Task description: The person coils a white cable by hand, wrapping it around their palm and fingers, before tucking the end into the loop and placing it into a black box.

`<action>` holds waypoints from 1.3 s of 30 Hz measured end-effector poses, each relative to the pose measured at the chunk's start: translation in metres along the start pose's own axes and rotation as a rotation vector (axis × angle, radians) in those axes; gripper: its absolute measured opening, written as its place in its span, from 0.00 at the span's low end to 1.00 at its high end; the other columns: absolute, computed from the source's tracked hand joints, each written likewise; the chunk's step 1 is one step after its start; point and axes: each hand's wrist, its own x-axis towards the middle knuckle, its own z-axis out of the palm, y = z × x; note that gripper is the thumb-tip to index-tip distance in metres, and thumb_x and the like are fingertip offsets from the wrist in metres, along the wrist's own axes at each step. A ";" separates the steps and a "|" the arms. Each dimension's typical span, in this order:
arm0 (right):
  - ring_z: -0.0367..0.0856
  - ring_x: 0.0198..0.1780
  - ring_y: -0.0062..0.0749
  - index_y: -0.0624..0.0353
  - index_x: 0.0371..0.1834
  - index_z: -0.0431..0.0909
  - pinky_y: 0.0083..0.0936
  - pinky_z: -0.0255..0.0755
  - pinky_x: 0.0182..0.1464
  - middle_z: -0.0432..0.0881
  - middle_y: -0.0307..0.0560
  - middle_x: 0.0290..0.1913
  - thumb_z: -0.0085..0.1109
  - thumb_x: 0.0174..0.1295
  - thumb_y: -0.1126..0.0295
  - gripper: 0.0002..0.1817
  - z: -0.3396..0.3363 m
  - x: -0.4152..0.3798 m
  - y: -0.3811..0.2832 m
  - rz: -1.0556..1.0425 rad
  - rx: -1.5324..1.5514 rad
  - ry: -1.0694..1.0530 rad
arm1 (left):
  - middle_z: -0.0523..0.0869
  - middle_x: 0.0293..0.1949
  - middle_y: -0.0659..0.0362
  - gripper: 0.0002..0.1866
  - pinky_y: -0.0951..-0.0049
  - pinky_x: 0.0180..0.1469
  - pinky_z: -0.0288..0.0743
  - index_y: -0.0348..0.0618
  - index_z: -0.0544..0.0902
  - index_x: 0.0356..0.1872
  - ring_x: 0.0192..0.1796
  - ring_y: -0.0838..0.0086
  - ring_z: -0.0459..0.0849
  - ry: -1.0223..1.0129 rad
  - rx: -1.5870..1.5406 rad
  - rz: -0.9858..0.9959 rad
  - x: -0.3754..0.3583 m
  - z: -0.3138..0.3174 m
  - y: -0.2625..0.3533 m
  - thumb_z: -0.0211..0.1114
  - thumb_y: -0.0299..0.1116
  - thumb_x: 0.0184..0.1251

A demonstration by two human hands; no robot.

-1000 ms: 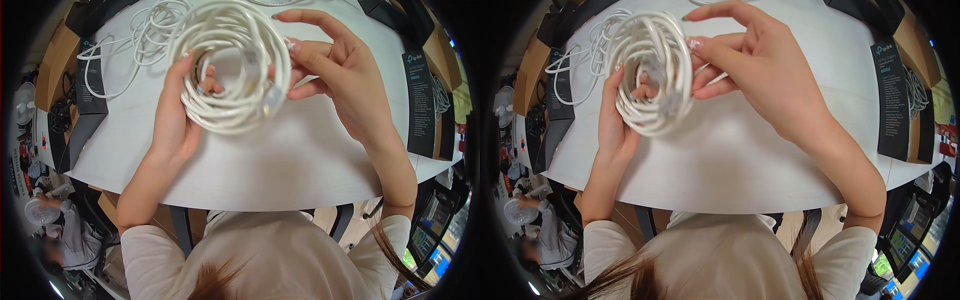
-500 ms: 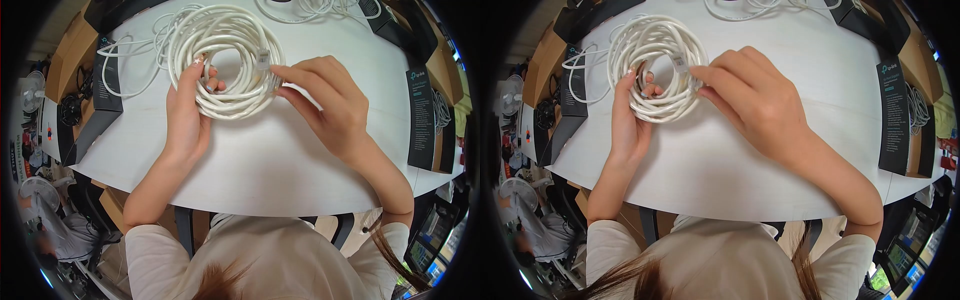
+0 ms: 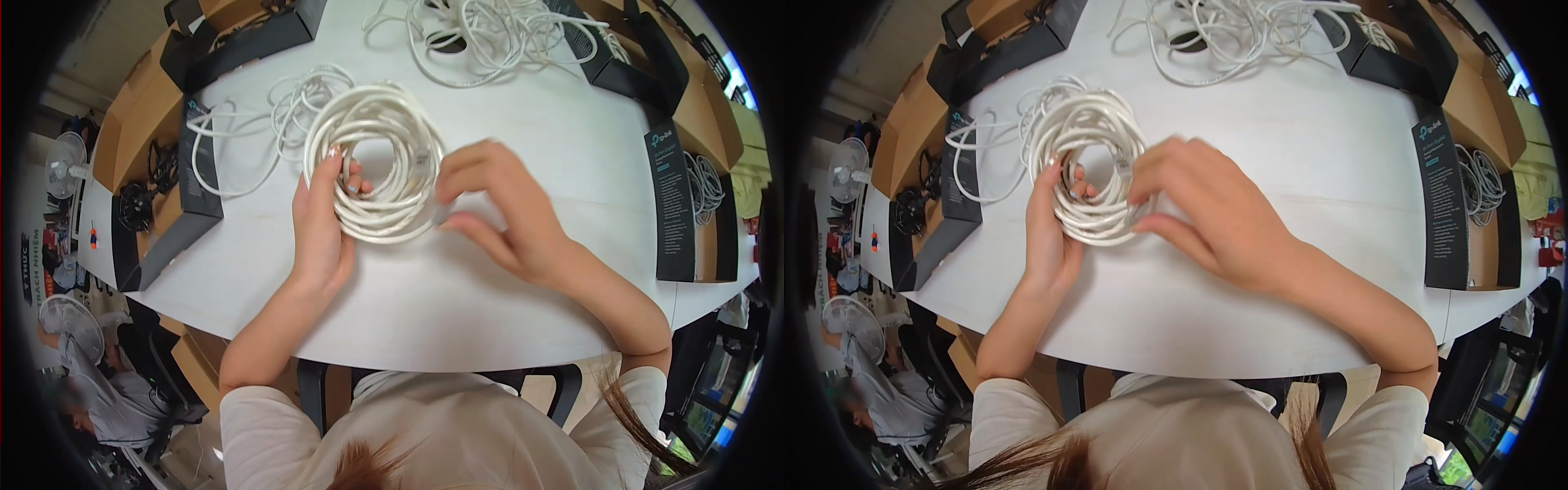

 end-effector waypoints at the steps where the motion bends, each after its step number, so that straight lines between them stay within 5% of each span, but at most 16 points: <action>1: 0.73 0.44 0.42 0.58 0.41 0.72 0.31 0.65 0.46 0.75 0.48 0.44 0.65 0.49 0.69 0.17 -0.005 0.000 0.003 -0.018 -0.180 -0.147 | 0.76 0.32 0.65 0.11 0.78 0.40 0.73 0.44 0.73 0.46 0.32 0.82 0.74 -0.009 -0.007 -0.010 0.001 0.000 0.001 0.54 0.39 0.69; 4: 0.72 0.49 0.43 0.57 0.48 0.71 0.31 0.65 0.51 0.74 0.48 0.48 0.70 0.45 0.64 0.26 -0.005 -0.003 0.008 -0.001 -0.019 0.059 | 0.76 0.31 0.66 0.12 0.78 0.44 0.73 0.45 0.73 0.47 0.32 0.83 0.74 -0.027 -0.058 -0.087 0.002 -0.002 0.002 0.52 0.40 0.70; 5: 0.70 0.55 0.41 0.56 0.57 0.67 0.33 0.63 0.56 0.72 0.47 0.54 0.74 0.41 0.61 0.37 -0.008 -0.001 0.009 -0.023 -0.010 0.110 | 0.76 0.31 0.66 0.13 0.77 0.45 0.74 0.45 0.73 0.48 0.32 0.83 0.74 -0.024 -0.085 -0.114 0.000 0.000 0.004 0.52 0.40 0.70; 8: 0.67 0.59 0.39 0.57 0.62 0.63 0.35 0.61 0.59 0.69 0.46 0.59 0.73 0.43 0.60 0.41 -0.016 0.001 0.005 0.162 0.259 0.150 | 0.77 0.32 0.66 0.14 0.75 0.49 0.75 0.45 0.72 0.50 0.33 0.83 0.76 -0.068 -0.091 -0.156 -0.003 0.001 0.002 0.51 0.40 0.70; 12: 0.72 0.54 0.32 0.60 0.66 0.58 0.29 0.68 0.53 0.69 0.52 0.60 0.67 0.52 0.54 0.41 -0.019 0.002 0.010 0.711 0.643 0.081 | 0.78 0.36 0.62 0.15 0.72 0.49 0.76 0.42 0.71 0.51 0.37 0.79 0.78 -0.217 0.000 -0.174 -0.007 -0.003 -0.004 0.54 0.35 0.66; 13: 0.71 0.56 0.27 0.58 0.70 0.54 0.26 0.68 0.56 0.70 0.48 0.59 0.60 0.60 0.61 0.37 -0.026 0.001 0.015 0.799 0.689 -0.097 | 0.78 0.36 0.61 0.15 0.72 0.49 0.76 0.41 0.70 0.51 0.37 0.79 0.78 -0.264 0.059 -0.180 -0.009 -0.001 -0.005 0.55 0.34 0.65; 16: 0.73 0.54 0.27 0.59 0.69 0.55 0.24 0.67 0.56 0.74 0.49 0.55 0.61 0.59 0.61 0.37 -0.038 0.004 0.011 0.683 0.489 -0.345 | 0.77 0.40 0.58 0.21 0.70 0.50 0.77 0.39 0.68 0.55 0.42 0.76 0.79 -0.396 0.125 -0.273 -0.014 0.001 -0.008 0.59 0.33 0.62; 19: 0.73 0.54 0.28 0.62 0.66 0.60 0.24 0.68 0.56 0.75 0.50 0.52 0.62 0.56 0.61 0.35 -0.046 0.003 0.013 0.779 0.508 -0.406 | 0.76 0.47 0.56 0.31 0.69 0.51 0.77 0.39 0.62 0.61 0.49 0.71 0.78 -0.472 0.147 -0.361 -0.016 -0.002 -0.014 0.63 0.37 0.58; 22: 0.74 0.53 0.29 0.64 0.62 0.64 0.25 0.69 0.54 0.76 0.49 0.52 0.61 0.55 0.60 0.33 -0.039 -0.008 0.020 0.756 0.645 -0.419 | 0.81 0.46 0.54 0.32 0.66 0.55 0.75 0.36 0.67 0.59 0.50 0.68 0.80 -0.535 0.269 -0.242 -0.017 -0.006 -0.021 0.61 0.48 0.59; 26: 0.74 0.51 0.28 0.66 0.59 0.66 0.25 0.70 0.52 0.77 0.49 0.50 0.57 0.53 0.64 0.30 -0.039 -0.004 0.017 0.749 0.643 -0.306 | 0.74 0.56 0.51 0.42 0.64 0.57 0.74 0.38 0.63 0.63 0.57 0.66 0.76 -0.554 0.297 -0.120 -0.017 0.000 -0.016 0.67 0.53 0.52; 27: 0.75 0.50 0.27 0.65 0.59 0.66 0.24 0.71 0.50 0.77 0.49 0.49 0.57 0.53 0.65 0.29 -0.041 -0.003 0.015 0.740 0.626 -0.305 | 0.64 0.62 0.51 0.52 0.60 0.58 0.75 0.47 0.48 0.69 0.62 0.61 0.70 -0.584 0.236 -0.157 -0.011 -0.003 -0.015 0.72 0.48 0.48; 33: 0.79 0.39 0.24 0.63 0.59 0.67 0.21 0.75 0.31 0.78 0.49 0.42 0.59 0.54 0.63 0.29 -0.056 0.011 -0.007 0.725 0.444 -0.353 | 0.68 0.60 0.50 0.54 0.61 0.59 0.73 0.45 0.49 0.69 0.63 0.60 0.70 -0.627 0.249 -0.120 -0.007 -0.005 -0.008 0.75 0.44 0.43; 39: 0.79 0.43 0.32 0.58 0.66 0.59 0.24 0.77 0.35 0.76 0.55 0.51 0.55 0.59 0.45 0.38 -0.059 0.010 -0.009 0.720 0.307 -0.378 | 0.74 0.54 0.51 0.37 0.63 0.53 0.78 0.39 0.60 0.64 0.52 0.63 0.80 -0.598 0.287 -0.110 -0.013 0.009 -0.002 0.68 0.29 0.51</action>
